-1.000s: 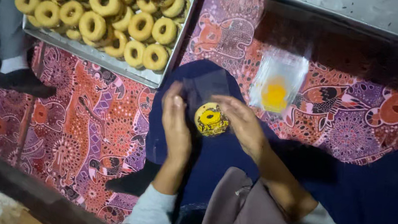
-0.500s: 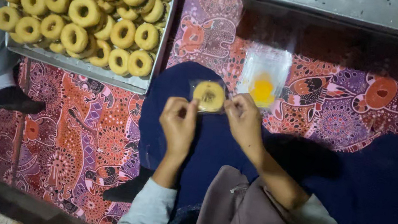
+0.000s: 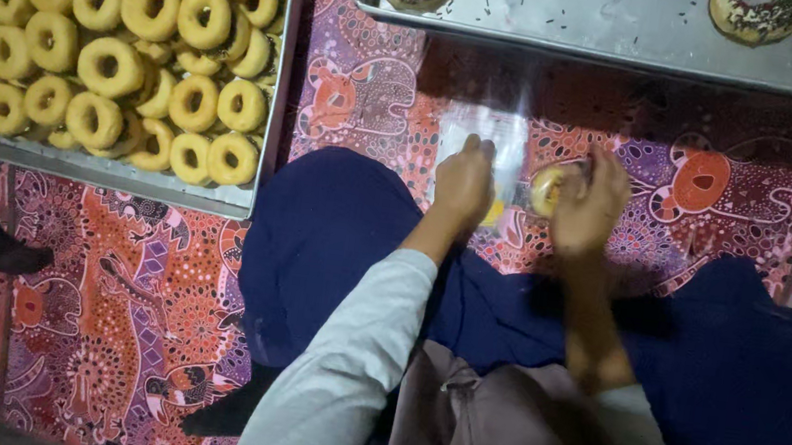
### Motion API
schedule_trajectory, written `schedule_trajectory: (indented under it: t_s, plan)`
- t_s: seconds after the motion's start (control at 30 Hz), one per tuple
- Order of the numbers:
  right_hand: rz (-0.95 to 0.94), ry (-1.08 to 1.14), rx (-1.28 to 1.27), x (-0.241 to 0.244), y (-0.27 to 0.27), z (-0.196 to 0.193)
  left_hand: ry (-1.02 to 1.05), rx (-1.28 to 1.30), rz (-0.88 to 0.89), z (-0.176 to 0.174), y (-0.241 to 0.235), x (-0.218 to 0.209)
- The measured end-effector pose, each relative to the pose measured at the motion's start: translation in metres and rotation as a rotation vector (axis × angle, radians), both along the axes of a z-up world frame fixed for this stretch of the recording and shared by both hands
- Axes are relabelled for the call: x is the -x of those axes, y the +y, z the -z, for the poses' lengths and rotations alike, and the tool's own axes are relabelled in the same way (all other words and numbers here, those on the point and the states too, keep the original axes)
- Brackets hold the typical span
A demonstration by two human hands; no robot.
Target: The person sits on the floor and repeatedly picks doughnuts from a metal tray, places them into small plastic bags, and sets the filled bags aside. The person handles both plain and chocolate-topped doughnuts.
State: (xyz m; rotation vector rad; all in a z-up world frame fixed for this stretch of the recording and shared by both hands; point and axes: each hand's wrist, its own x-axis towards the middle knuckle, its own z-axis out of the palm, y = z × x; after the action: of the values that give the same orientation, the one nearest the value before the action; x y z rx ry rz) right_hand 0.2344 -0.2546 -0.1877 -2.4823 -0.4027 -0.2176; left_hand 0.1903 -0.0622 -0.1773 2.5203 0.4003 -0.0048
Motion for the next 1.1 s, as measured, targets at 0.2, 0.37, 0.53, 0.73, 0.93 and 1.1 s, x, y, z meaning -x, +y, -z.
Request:
schedule_trajectory:
  t_s: [0.2, 0.37, 0.53, 0.73, 0.93, 1.1]
  plan:
    - [-0.057, 0.610, -0.331, -0.027, 0.059, -0.032, -0.260, 0.135, 0.046, -0.045, -0.005, 0.011]
    - [-0.315, 0.502, -0.470, -0.032, 0.066, -0.102, -0.721, -0.003, -0.251, -0.105, 0.012, 0.000]
    - [-0.325, -0.103, -0.364, 0.017, 0.067, -0.187, -0.531, 0.444, -0.496, -0.139, 0.022, -0.002]
    - [-0.433, -0.004, -0.203, 0.029, 0.066, -0.185, -0.767, 0.343, -0.129, -0.162, -0.013, 0.043]
    - [-0.758, 0.079, -0.328, 0.016, 0.093, -0.194, -0.797, 1.440, -0.540, -0.153, 0.037, 0.030]
    - [-0.443, 0.500, -0.340, -0.047, 0.129, -0.219, -1.059, 1.705, -0.507, -0.142, 0.102, 0.026]
